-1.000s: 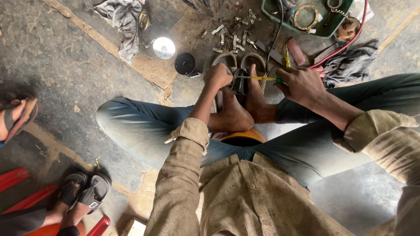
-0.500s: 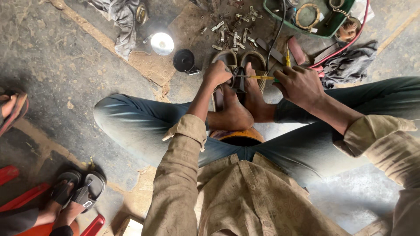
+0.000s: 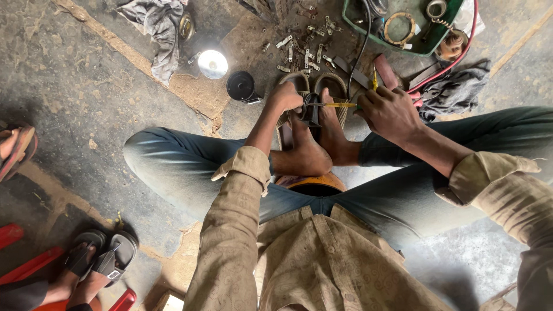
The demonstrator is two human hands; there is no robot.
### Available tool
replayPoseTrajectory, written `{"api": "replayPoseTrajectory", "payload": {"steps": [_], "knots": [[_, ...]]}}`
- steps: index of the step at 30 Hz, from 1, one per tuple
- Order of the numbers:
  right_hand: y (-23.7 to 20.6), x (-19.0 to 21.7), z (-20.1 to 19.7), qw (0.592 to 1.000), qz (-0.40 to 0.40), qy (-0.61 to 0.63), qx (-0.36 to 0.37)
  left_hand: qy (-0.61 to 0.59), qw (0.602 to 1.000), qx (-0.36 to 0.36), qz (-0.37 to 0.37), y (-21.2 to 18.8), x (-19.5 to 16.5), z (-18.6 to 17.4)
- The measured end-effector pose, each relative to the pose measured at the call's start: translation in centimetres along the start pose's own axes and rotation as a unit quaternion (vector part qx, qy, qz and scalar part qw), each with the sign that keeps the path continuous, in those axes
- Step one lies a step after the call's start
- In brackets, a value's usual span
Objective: The person sits on the workshop floor repairing a small carburetor-like metal component. They disassemble and reposition its parts by hand, pick at small fittings, and later use a screwdriver to work on the assembly while holding it between their feet.
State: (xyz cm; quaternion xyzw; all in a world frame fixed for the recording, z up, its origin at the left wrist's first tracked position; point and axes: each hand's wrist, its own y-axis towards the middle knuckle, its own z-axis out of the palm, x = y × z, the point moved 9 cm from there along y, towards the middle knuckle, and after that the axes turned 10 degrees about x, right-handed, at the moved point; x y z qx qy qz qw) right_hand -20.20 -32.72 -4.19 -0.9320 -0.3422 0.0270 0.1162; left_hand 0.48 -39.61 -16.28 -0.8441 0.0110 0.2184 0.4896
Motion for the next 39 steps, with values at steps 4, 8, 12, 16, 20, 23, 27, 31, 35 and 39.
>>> {"api": "replayPoseTrajectory", "payload": {"steps": [4, 8, 12, 16, 20, 23, 27, 31, 35, 39], "knots": [[0.7, 0.2, 0.2, 1.000, -0.006, -0.019, 0.023, -0.059, 0.998, -0.006, -0.029, -0.8, 0.6, 1.1], [0.7, -2.2, 4.1, 0.941, 0.130, 0.128, 0.284, -0.141, 0.962, -0.233, 0.027, -6.0, -0.5, 1.3], [2.2, -2.6, 1.2, 0.969, 0.064, 0.162, 0.177, -0.166, 0.931, -0.321, 0.044, -8.5, -1.1, 0.8], [1.2, -1.1, -3.5, 0.991, -0.046, 0.110, -0.060, -0.035, 0.986, -0.159, 0.038, -3.5, -1.3, -1.0], [0.9, 0.3, -3.5, 0.995, -0.084, 0.018, -0.060, 0.030, 0.996, 0.039, 0.081, 0.6, -2.7, -0.7], [1.1, 0.3, -3.4, 0.995, -0.086, -0.010, -0.048, 0.132, 0.980, 0.029, 0.149, 0.7, -5.2, -0.9], [3.1, -1.2, -2.4, 0.990, -0.057, 0.132, 0.013, 0.071, 0.993, 0.011, 0.096, -0.9, -3.7, -0.3], [5.2, -0.6, -1.6, 0.988, -0.077, 0.106, 0.079, -0.069, 0.969, -0.218, 0.093, -5.9, -1.4, -1.3], [5.1, -0.9, -2.9, 0.990, -0.113, -0.054, 0.061, -0.060, 0.979, -0.158, 0.110, -3.8, -1.9, -1.3], [3.3, 1.7, -5.4, 0.945, -0.206, -0.247, -0.061, 0.033, 0.996, 0.025, 0.079, 0.7, -1.9, -1.1]]}}
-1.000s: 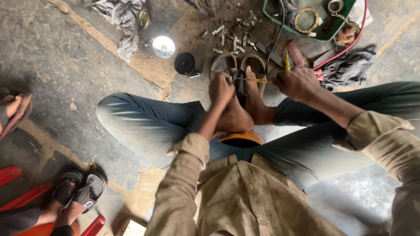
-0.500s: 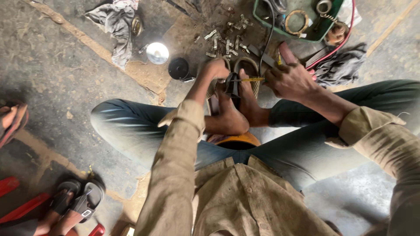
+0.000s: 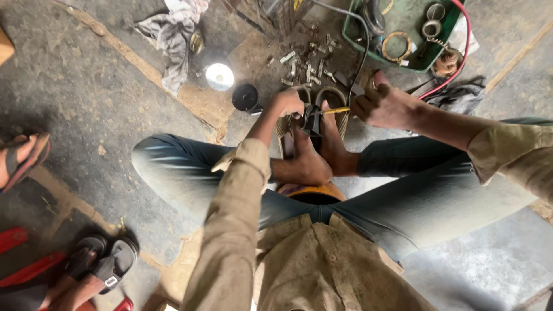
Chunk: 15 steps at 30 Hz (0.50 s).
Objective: The person sits on the workshop floor repairing a small carburetor-like metal component. They disassemble and reposition its parts by hand, pick at small fittings, and later use a screwdriver to work on the assembly while holding it between their feet.
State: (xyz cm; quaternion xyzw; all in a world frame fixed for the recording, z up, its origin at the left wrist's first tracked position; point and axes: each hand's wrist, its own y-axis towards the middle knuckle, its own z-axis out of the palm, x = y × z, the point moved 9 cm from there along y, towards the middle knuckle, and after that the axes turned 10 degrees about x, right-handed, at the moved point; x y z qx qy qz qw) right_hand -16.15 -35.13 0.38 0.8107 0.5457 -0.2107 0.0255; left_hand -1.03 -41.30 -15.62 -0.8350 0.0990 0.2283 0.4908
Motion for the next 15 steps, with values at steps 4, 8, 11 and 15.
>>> {"api": "replayPoseTrajectory", "payload": {"steps": [4, 8, 11, 15], "knots": [[0.8, -1.8, -1.5, 0.993, 0.038, 0.115, 0.011, 0.040, 0.997, 0.057, -0.024, 0.2, -0.6, -0.6], [0.7, -2.9, 3.2, 0.877, 0.134, 0.343, 0.310, 0.039, 0.999, -0.013, -0.021, -1.8, -1.6, -1.1], [1.2, -3.1, 3.7, 0.804, 0.178, 0.471, 0.315, -0.068, 0.988, -0.140, -0.014, -5.4, -1.2, -0.9], [2.1, -2.5, 3.1, 0.846, 0.105, 0.426, 0.301, -0.124, 0.964, -0.236, -0.005, -7.8, -0.8, -0.5]]}}
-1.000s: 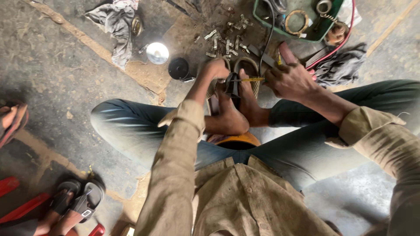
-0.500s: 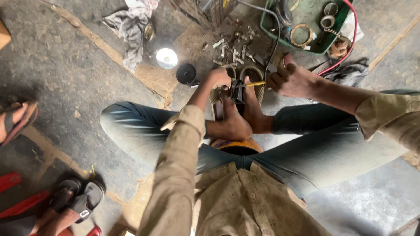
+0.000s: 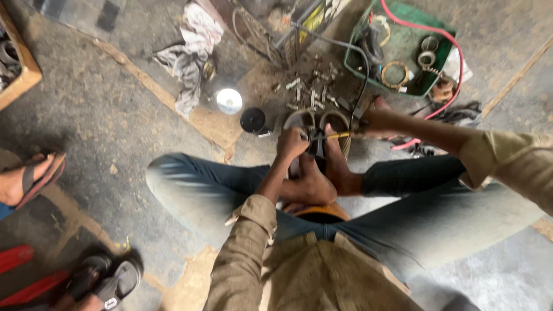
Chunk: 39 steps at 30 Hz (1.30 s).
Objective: The person sits on the workshop floor repairing a small carburetor-like metal component. They disassemble and reposition its parts by hand, pick at small fittings, and later use a screwdriver to work on the assembly while holding it between their feet.
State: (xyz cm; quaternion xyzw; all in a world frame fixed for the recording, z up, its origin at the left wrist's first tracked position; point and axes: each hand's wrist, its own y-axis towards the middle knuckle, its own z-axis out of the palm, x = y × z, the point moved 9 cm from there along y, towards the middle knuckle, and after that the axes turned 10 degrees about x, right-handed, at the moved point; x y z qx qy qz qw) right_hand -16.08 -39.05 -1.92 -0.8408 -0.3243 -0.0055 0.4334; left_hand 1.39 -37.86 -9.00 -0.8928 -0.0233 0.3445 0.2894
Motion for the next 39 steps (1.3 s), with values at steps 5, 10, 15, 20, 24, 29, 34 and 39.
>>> {"api": "replayPoseTrajectory", "payload": {"steps": [5, 10, 15, 20, 24, 29, 34, 39], "knots": [[-3.3, 3.5, -2.2, 0.880, -0.081, -0.363, -0.295, 0.086, 0.975, 0.203, -0.007, 3.9, 0.1, 1.9], [-4.6, 4.7, -0.7, 0.823, -0.107, -0.476, -0.292, -0.030, 0.948, 0.290, -0.123, 5.2, 1.4, 2.9], [-4.6, 4.2, -0.1, 0.848, -0.108, -0.438, -0.278, 0.052, 0.962, 0.266, -0.045, 5.7, 1.2, 3.2], [-3.8, 2.3, 0.7, 0.917, -0.129, -0.277, -0.256, 0.100, 0.964, 0.248, 0.018, 6.6, 1.0, 3.7], [-3.5, 1.5, 0.3, 0.939, -0.129, -0.170, -0.270, 0.109, 0.960, 0.258, -0.026, 6.9, 1.8, 3.9], [-3.3, 1.9, 0.1, 0.938, -0.123, -0.179, -0.270, 0.128, 0.951, 0.279, -0.019, 6.7, 1.5, 3.8], [-1.9, 2.0, 2.2, 0.904, -0.094, -0.397, -0.131, 0.119, 0.964, 0.226, -0.068, 6.3, 2.5, 3.7], [0.1, 0.5, 2.4, 0.920, -0.032, -0.389, -0.039, 0.070, 0.991, 0.098, -0.050, 4.4, 3.3, 3.2]]}}
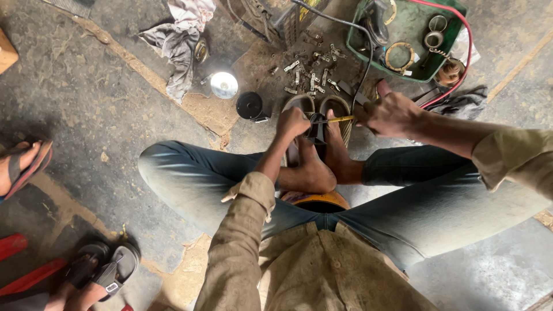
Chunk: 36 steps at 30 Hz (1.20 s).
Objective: The person sits on the workshop floor repairing a small carburetor-like metal component. They disassemble and reposition its parts by hand, pick at small fittings, and later use a screwdriver to work on the assembly while holding it between their feet.
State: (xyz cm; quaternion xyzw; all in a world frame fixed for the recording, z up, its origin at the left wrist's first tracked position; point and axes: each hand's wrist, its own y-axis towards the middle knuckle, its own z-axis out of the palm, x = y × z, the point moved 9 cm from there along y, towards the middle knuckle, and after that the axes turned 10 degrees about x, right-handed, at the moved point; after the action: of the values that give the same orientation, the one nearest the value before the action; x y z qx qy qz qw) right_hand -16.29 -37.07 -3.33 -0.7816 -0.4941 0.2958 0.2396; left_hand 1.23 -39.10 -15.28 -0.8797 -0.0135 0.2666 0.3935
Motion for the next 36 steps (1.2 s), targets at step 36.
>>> {"api": "replayPoseTrajectory", "payload": {"steps": [36], "knots": [[-2.1, -1.2, -0.5, 0.951, 0.070, 0.220, -0.207, -0.026, 0.923, 0.376, -0.084, -0.5, -3.6, -1.3]]}}
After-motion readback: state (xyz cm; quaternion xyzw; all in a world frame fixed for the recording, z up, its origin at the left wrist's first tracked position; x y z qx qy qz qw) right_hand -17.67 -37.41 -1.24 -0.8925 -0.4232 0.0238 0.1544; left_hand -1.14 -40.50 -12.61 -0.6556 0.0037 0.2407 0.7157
